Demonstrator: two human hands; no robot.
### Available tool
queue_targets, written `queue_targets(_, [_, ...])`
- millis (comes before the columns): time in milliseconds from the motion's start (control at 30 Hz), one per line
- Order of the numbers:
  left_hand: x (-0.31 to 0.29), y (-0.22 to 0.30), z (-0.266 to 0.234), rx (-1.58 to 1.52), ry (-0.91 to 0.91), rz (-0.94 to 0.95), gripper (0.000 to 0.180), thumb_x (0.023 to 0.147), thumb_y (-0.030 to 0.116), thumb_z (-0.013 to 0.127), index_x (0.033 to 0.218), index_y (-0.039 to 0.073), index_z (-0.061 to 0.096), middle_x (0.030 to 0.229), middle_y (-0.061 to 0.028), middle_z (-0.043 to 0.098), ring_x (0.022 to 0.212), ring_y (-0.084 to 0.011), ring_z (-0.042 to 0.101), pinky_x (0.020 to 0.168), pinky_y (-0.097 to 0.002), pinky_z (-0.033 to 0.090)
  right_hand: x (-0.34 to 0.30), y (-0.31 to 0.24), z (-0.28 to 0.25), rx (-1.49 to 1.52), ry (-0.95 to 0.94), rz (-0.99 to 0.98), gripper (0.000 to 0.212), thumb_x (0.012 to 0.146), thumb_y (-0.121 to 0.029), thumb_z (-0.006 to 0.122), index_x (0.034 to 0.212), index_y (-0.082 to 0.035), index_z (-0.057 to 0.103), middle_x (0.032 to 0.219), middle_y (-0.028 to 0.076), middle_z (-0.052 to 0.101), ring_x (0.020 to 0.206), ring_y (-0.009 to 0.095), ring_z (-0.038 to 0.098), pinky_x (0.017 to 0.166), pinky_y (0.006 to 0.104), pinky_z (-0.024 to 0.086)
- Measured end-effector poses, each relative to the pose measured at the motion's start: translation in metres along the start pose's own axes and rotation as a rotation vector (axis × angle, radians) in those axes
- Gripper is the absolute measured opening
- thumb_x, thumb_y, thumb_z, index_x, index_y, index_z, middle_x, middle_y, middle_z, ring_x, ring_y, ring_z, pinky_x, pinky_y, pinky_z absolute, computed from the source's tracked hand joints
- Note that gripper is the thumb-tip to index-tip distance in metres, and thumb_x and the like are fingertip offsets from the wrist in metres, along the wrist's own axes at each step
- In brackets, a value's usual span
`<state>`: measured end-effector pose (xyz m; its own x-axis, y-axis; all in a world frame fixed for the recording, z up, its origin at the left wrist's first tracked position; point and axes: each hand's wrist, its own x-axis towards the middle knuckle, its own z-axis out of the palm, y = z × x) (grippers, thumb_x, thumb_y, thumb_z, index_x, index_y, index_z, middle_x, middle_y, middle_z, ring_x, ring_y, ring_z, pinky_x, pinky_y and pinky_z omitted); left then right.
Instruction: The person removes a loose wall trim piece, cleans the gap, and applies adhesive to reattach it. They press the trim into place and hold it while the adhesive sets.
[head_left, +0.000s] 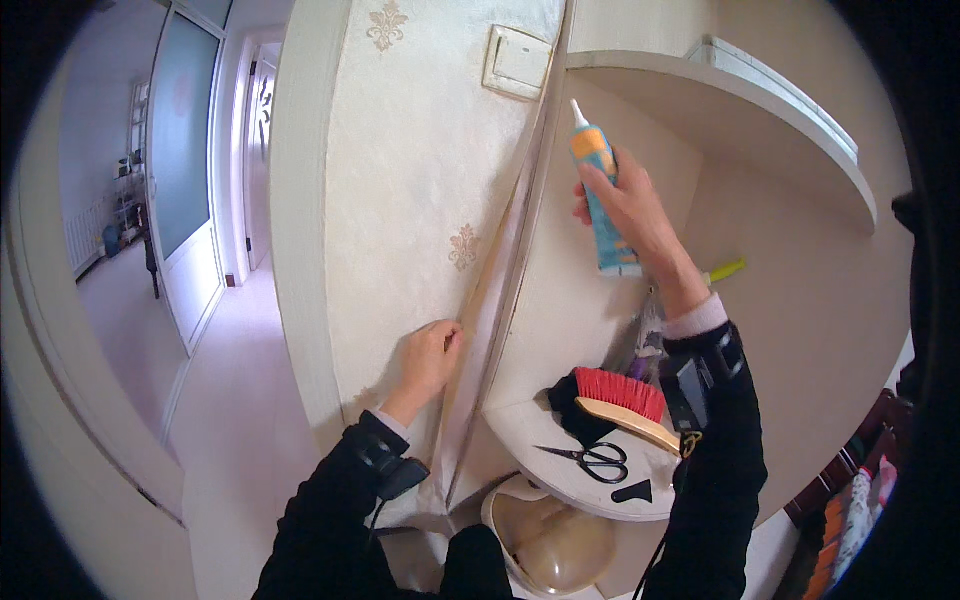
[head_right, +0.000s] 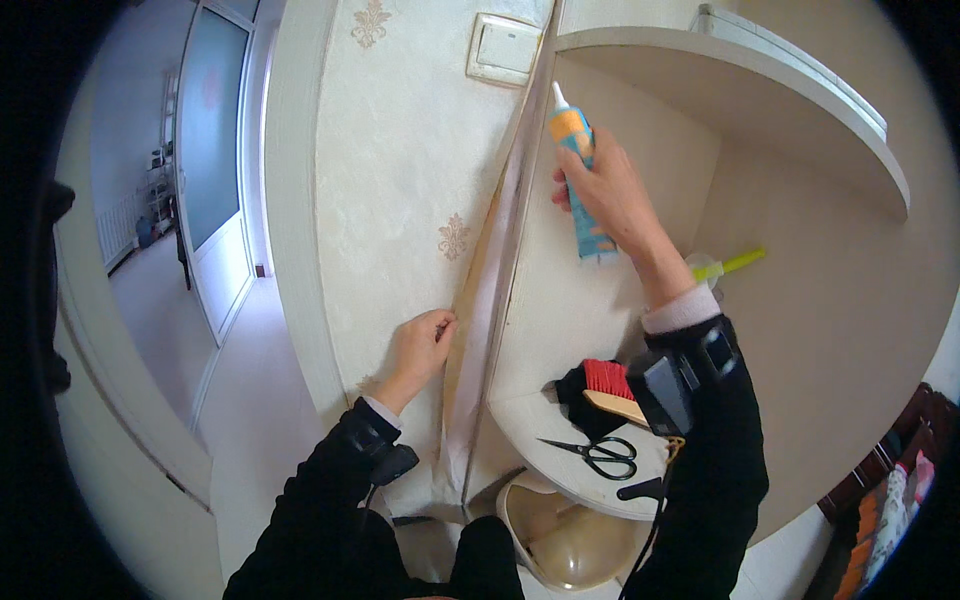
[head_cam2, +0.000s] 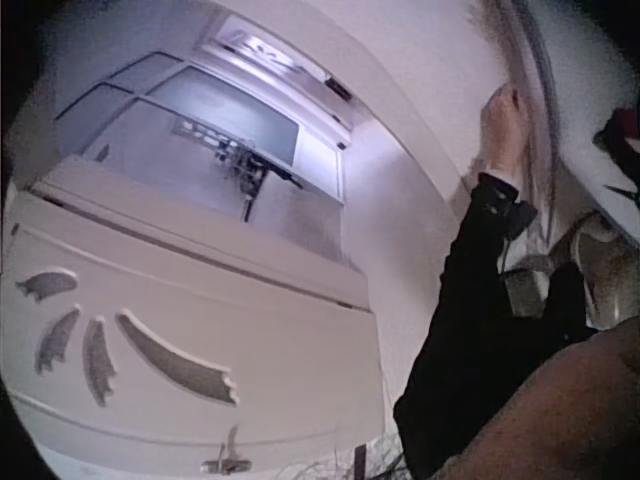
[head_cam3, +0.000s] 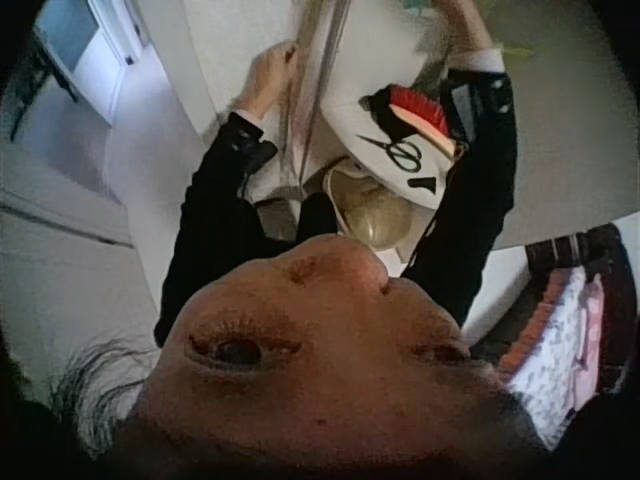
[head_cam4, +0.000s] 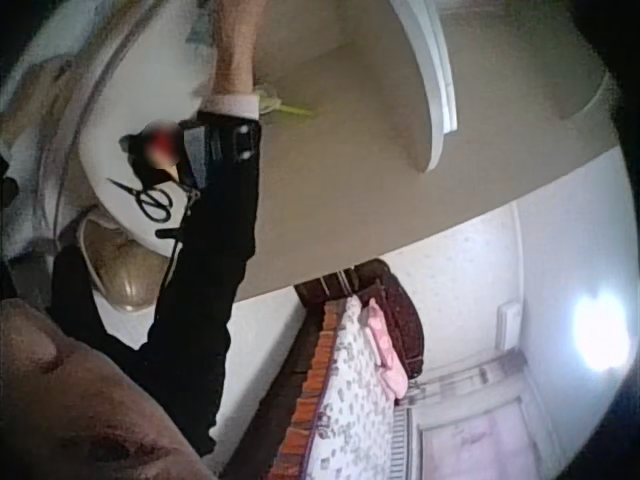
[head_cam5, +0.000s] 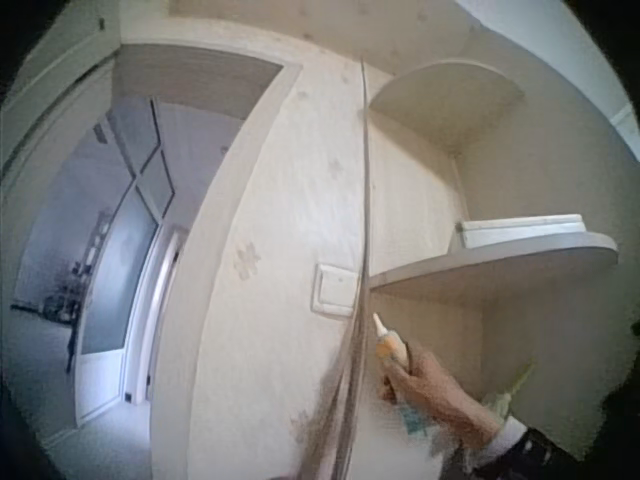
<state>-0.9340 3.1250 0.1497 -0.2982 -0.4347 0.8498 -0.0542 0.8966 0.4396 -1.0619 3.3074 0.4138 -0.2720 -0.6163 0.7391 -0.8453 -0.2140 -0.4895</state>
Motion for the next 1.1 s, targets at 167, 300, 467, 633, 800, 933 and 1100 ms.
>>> queue_targets(167, [-0.001, 0.001, -0.003, -0.013, -0.001, 0.028, 0.013, 0.086, 0.012, 0.066, 0.096, 0.004, 0.068, 0.085, -0.0157, 0.069, 0.072, -0.0307, 0.068, 0.064, -0.0353, 0.054, 0.045, -0.025, 0.007, -0.093, 0.058, 0.045, 0.038, 0.097, -0.033, 0.056, 0.107, 0.003, 0.051, 0.077, 0.011, 0.063, 0.063, 0.016, 0.066, 0.057, 0.0301, 0.056])
queue_targets(300, [-0.001, 0.005, -0.009, -0.055, -0.068, -0.023, 0.015, 0.086, 0.013, 0.065, 0.097, 0.004, 0.068, 0.089, -0.0158, 0.069, 0.075, -0.0311, 0.068, 0.066, -0.0365, 0.054, 0.065, -0.033, 0.001, -0.225, 0.14, 0.06, 0.04, 0.096, -0.034, 0.055, 0.102, 0.006, 0.053, 0.07, 0.011, 0.066, 0.056, 0.019, 0.067, 0.055, 0.0323, 0.055])
queue_targets(467, [0.001, 0.003, -0.012, -0.01, -0.107, 0.002, 0.015, 0.087, 0.014, 0.064, 0.098, 0.004, 0.068, 0.093, -0.0153, 0.069, 0.077, -0.031, 0.068, 0.068, -0.0387, 0.054, 0.096, -0.047, -0.006, -0.442, 0.131, 0.088, 0.045, 0.096, -0.036, 0.052, 0.095, 0.009, 0.057, 0.066, 0.013, 0.067, 0.054, 0.022, 0.068, 0.055, 0.0342, 0.055])
queue_targets(633, [0.001, -0.006, -0.002, -0.112, -0.057, 0.003, 0.01, 0.087, 0.015, 0.062, 0.092, 0.007, 0.067, 0.088, -0.0128, 0.068, 0.07, -0.0334, 0.066, 0.062, -0.042, 0.053, 0.117, -0.055, -0.006, -0.616, 0.07, 0.089, 0.047, 0.095, -0.032, 0.048, 0.082, 0.012, 0.06, 0.06, 0.014, 0.066, 0.055, 0.025, 0.069, 0.056, 0.0345, 0.056])
queue_targets(800, [-0.001, -0.011, 0.003, -0.117, -0.007, 0.039, 0.006, 0.087, 0.015, 0.063, 0.086, 0.01, 0.064, 0.083, -0.011, 0.067, 0.065, -0.0331, 0.065, 0.057, -0.0427, 0.052, 0.126, -0.059, -0.004, -0.611, 0.058, 0.089, 0.042, 0.092, -0.025, 0.048, 0.075, 0.01, 0.06, 0.057, 0.014, 0.065, 0.053, 0.026, 0.069, 0.052, 0.036, 0.055])
queue_targets(933, [-0.001, -0.01, 0.002, -0.133, -0.028, 0.016, 0.006, 0.086, 0.013, 0.064, 0.087, 0.007, 0.064, 0.081, -0.012, 0.066, 0.067, -0.0322, 0.065, 0.059, -0.0414, 0.052, 0.131, -0.065, -0.007, -0.828, 0.0, 0.085, 0.038, 0.091, -0.022, 0.048, 0.074, 0.01, 0.06, 0.058, 0.015, 0.065, 0.052, 0.027, 0.069, 0.05, 0.0369, 0.055])
queue_targets(1100, [-0.002, -0.009, 0.001, -0.123, -0.04, 0.002, 0.007, 0.086, 0.014, 0.064, 0.087, 0.007, 0.064, 0.08, -0.0112, 0.066, 0.066, -0.031, 0.064, 0.058, -0.0408, 0.051, 0.133, -0.063, -0.002, -0.746, 0.046, 0.105, 0.038, 0.091, -0.02, 0.049, 0.077, 0.013, 0.06, 0.059, 0.017, 0.066, 0.051, 0.028, 0.068, 0.051, 0.0367, 0.056])
